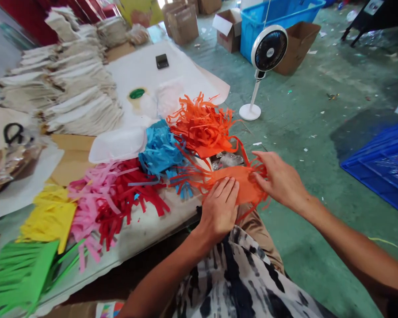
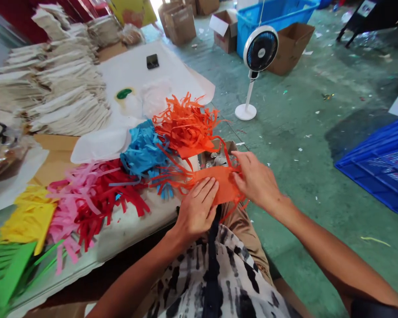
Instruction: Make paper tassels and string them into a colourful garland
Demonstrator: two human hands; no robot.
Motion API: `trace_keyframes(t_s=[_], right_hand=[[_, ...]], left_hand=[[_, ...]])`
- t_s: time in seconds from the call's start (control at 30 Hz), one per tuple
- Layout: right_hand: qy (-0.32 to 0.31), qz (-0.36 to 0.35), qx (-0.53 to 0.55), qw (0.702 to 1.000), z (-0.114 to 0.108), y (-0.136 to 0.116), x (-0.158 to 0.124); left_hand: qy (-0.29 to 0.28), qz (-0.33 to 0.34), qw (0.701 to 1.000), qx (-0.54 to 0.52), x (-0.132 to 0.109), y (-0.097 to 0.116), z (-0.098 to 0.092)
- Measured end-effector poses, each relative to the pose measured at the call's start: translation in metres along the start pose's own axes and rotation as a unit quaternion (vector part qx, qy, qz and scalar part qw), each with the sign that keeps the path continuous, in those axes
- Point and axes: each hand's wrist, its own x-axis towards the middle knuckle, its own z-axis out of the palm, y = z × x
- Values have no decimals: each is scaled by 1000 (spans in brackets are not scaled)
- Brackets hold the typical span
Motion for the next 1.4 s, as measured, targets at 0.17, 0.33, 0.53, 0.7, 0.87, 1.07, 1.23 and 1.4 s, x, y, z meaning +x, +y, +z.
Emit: trace_keyframes(t_s=[0.17,0.33,0.53,0.7,0.87,1.07,1.23,1.4], right_hand=[[-16,-196,-41,980,2,-11,-36],[-52,-199,-12,979,28,-7,-49],[-79,-113,80,987,12,1,-20],[-113,-6,35,993,15,-8,6],[-117,23,-64,991,23,-16,18],[-116,24,-115,986,29,-18,20],[-119,27,-113,986,30,-19,22],[-131,39,-119,983,28,-16,25]], left_hand=[[-3,8,1000,10,-3,-4,-10],[18,7,1000,-11,-3,-7,-27],[33,-87,989,-117,-2,-28,-45],[36,-201,973,-109,8,-32,-50],[83,-204,975,-19,12,-32,-38],[100,-188,975,55,16,-39,-30],[92,-186,976,63,20,-42,-30],[98,-194,974,67,19,-41,-30]])
